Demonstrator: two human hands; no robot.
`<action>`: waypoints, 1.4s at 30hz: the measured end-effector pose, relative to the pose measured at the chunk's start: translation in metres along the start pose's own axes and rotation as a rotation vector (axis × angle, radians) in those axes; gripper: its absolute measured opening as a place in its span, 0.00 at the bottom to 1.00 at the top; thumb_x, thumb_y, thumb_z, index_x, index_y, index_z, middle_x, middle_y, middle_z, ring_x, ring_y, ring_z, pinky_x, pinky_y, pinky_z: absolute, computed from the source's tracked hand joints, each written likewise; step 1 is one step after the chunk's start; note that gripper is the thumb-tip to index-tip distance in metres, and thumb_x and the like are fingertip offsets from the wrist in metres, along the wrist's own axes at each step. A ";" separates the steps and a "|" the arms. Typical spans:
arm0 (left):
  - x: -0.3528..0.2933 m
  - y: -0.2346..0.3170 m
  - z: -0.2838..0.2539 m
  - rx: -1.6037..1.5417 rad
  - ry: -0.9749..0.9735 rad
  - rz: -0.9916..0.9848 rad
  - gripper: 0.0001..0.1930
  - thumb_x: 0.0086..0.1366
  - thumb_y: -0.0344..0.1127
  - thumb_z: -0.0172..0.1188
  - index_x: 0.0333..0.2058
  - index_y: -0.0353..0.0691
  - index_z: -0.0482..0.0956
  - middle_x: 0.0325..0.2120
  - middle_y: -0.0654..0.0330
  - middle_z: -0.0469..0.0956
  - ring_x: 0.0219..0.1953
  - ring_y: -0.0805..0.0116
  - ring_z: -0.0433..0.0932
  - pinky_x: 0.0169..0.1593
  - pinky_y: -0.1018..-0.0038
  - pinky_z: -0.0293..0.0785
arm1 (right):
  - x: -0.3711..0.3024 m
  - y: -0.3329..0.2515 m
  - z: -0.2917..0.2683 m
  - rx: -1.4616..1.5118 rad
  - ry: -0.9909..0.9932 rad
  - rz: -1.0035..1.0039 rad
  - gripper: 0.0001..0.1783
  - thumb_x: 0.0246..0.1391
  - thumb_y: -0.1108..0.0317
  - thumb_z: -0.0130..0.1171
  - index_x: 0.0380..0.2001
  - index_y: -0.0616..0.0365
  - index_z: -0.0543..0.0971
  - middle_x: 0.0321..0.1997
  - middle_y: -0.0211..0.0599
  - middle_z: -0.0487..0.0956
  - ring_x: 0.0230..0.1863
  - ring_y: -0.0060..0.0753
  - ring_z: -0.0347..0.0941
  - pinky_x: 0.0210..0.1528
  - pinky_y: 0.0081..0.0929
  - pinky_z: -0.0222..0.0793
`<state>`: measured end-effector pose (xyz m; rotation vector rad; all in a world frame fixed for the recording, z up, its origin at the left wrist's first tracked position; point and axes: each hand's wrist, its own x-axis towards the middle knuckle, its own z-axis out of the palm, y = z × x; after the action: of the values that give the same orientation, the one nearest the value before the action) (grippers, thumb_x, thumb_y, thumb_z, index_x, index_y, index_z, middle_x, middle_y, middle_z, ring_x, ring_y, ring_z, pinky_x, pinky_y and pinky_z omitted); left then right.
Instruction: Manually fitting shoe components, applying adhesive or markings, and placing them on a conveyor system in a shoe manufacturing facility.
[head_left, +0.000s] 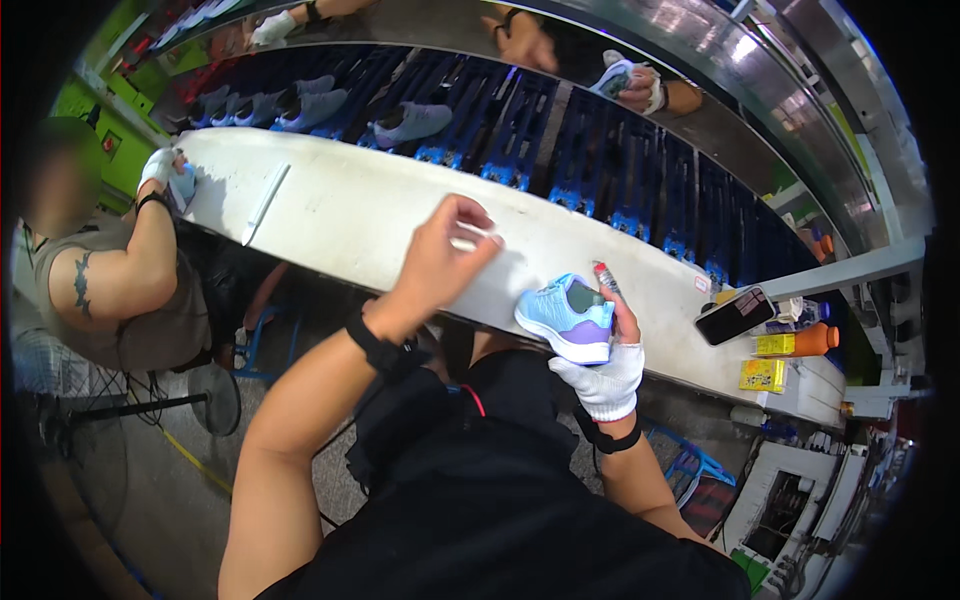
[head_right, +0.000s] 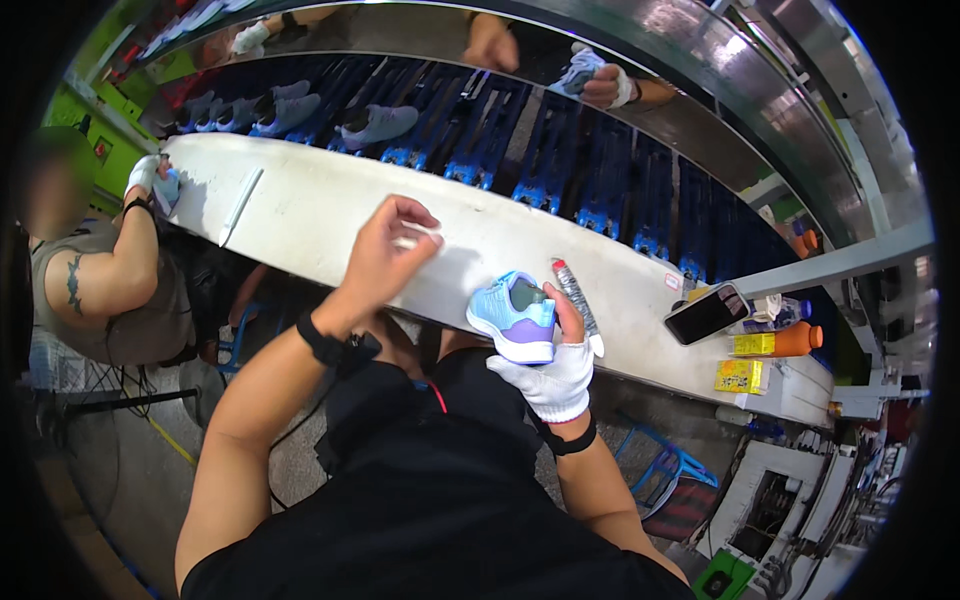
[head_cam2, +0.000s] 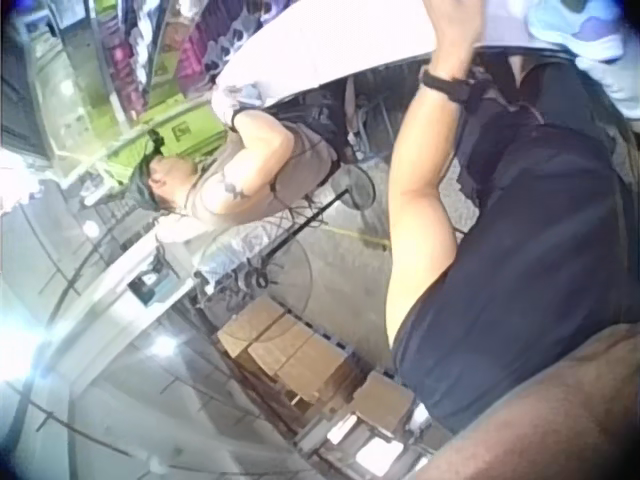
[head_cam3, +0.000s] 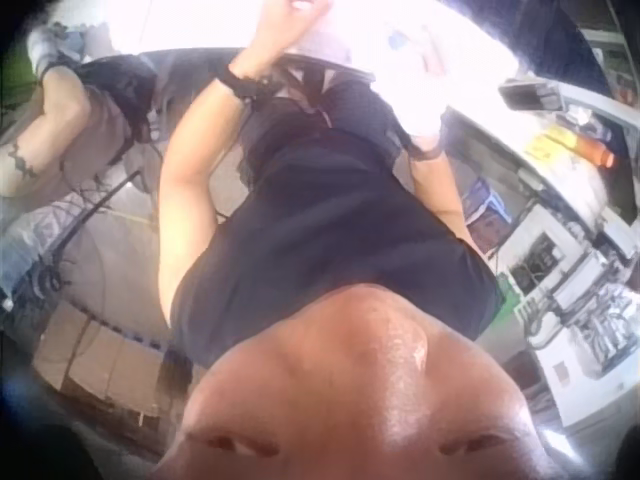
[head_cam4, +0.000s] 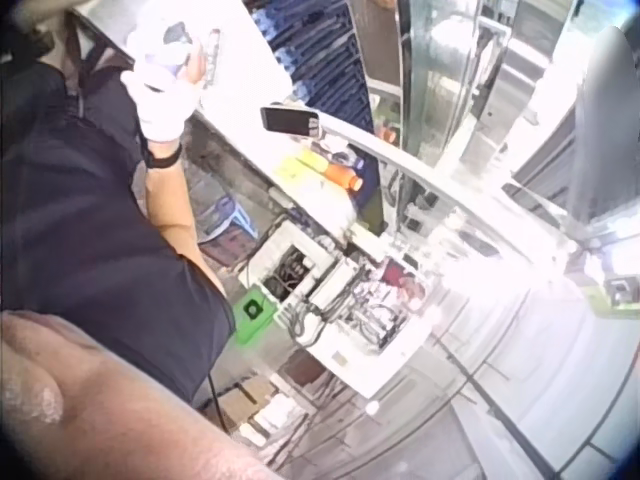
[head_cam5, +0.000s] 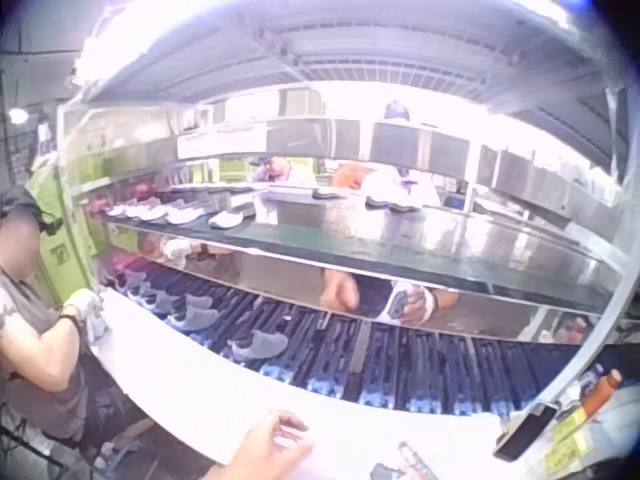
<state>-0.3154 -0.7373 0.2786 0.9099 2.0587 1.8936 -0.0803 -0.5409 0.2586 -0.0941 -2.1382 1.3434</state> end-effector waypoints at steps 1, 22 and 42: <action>0.020 -0.021 -0.005 0.129 0.060 0.071 0.17 0.68 0.29 0.74 0.52 0.37 0.79 0.45 0.58 0.85 0.48 0.71 0.86 0.52 0.73 0.83 | 0.002 -0.004 0.004 0.182 0.062 0.074 0.64 0.47 0.45 0.90 0.78 0.61 0.65 0.74 0.51 0.75 0.73 0.49 0.76 0.75 0.45 0.73; 0.228 -0.197 -0.161 0.807 0.238 -0.421 0.33 0.73 0.58 0.64 0.64 0.37 0.82 0.61 0.40 0.84 0.67 0.41 0.81 0.70 0.52 0.74 | 0.004 -0.002 0.003 0.017 0.060 0.171 0.54 0.61 0.59 0.77 0.82 0.66 0.59 0.76 0.53 0.71 0.75 0.45 0.72 0.78 0.43 0.67; -0.053 -0.094 -0.096 0.278 0.156 -0.042 0.18 0.73 0.43 0.61 0.31 0.32 0.84 0.19 0.49 0.80 0.23 0.58 0.81 0.33 0.62 0.75 | 0.302 -0.168 -0.122 -0.405 0.948 -1.149 0.40 0.68 0.47 0.70 0.73 0.55 0.67 0.70 0.48 0.74 0.67 0.45 0.75 0.69 0.45 0.77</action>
<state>-0.3533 -0.8457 0.1904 0.7878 2.4586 1.7361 -0.2199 -0.4151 0.5731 0.2580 -1.1918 0.0924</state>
